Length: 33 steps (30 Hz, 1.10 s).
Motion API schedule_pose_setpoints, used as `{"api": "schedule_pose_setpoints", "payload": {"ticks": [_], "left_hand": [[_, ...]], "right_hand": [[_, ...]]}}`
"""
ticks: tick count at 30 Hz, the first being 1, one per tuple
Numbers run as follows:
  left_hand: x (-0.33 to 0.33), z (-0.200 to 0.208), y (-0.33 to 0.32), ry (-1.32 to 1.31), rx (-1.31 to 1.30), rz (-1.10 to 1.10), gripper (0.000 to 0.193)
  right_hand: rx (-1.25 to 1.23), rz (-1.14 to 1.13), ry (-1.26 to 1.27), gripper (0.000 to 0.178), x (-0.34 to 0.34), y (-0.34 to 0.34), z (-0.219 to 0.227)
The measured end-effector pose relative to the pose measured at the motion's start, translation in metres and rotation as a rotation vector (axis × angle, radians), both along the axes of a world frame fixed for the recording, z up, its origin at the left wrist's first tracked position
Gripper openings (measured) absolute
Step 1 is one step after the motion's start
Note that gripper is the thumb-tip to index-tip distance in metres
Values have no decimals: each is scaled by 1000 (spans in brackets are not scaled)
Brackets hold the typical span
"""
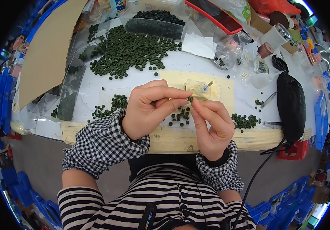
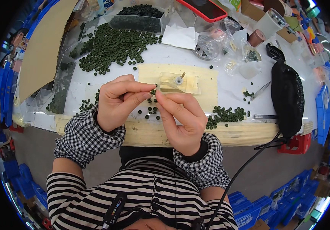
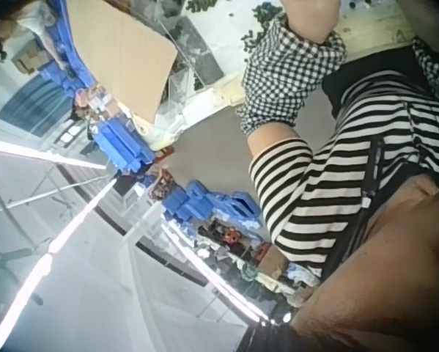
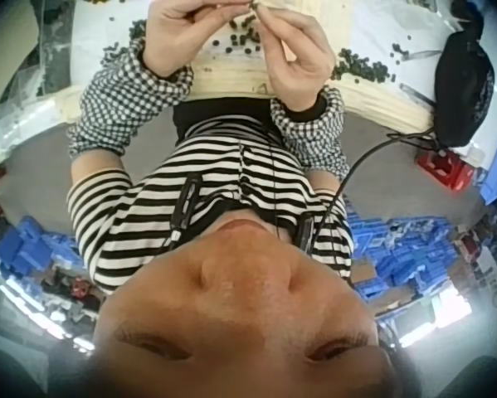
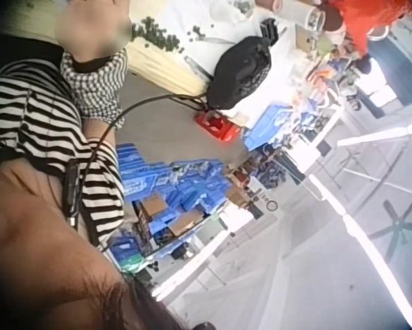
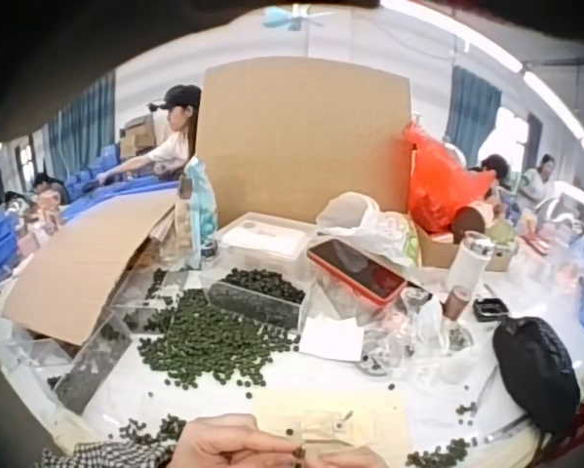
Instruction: The recorder is assembling small green components onto a yellow fixture at a factory workbench.
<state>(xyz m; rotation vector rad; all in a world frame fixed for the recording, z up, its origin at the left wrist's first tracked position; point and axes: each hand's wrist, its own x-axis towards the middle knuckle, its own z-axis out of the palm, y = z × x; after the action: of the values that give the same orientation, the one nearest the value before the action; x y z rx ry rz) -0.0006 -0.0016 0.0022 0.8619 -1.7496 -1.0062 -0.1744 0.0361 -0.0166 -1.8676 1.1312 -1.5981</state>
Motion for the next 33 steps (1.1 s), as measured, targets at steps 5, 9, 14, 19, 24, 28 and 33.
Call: {"api": "schedule_pose_setpoints", "payload": {"ticks": [5, 9, 14, 19, 24, 28, 33], "left_hand": [[0, 1, 0, -1, 10, -4, 21], [1, 1, 1, 3, 22, -5, 21], [0, 5, 1, -3, 52, -6, 22], [1, 2, 2, -56, -75, 27, 23], [0, 1, 3, -75, -132, 48, 22], [0, 1, 3, -88, -183, 57, 22], [-1, 3, 5, -104, -247, 70, 23]], "right_hand": [[-12, 5, 0, 33, 0, 0, 0], [-9, 12, -6, 33, 0, 0, 0], [-5, 8, 2, 33, -1, 0, -1], [-4, 6, -1, 33, 0, 0, 0], [-3, 6, -14, 33, 1, 0, 0], [-9, 9, -8, 33, 1, 0, 1], [-1, 12, -12, 34, 1, 0, -1]]}}
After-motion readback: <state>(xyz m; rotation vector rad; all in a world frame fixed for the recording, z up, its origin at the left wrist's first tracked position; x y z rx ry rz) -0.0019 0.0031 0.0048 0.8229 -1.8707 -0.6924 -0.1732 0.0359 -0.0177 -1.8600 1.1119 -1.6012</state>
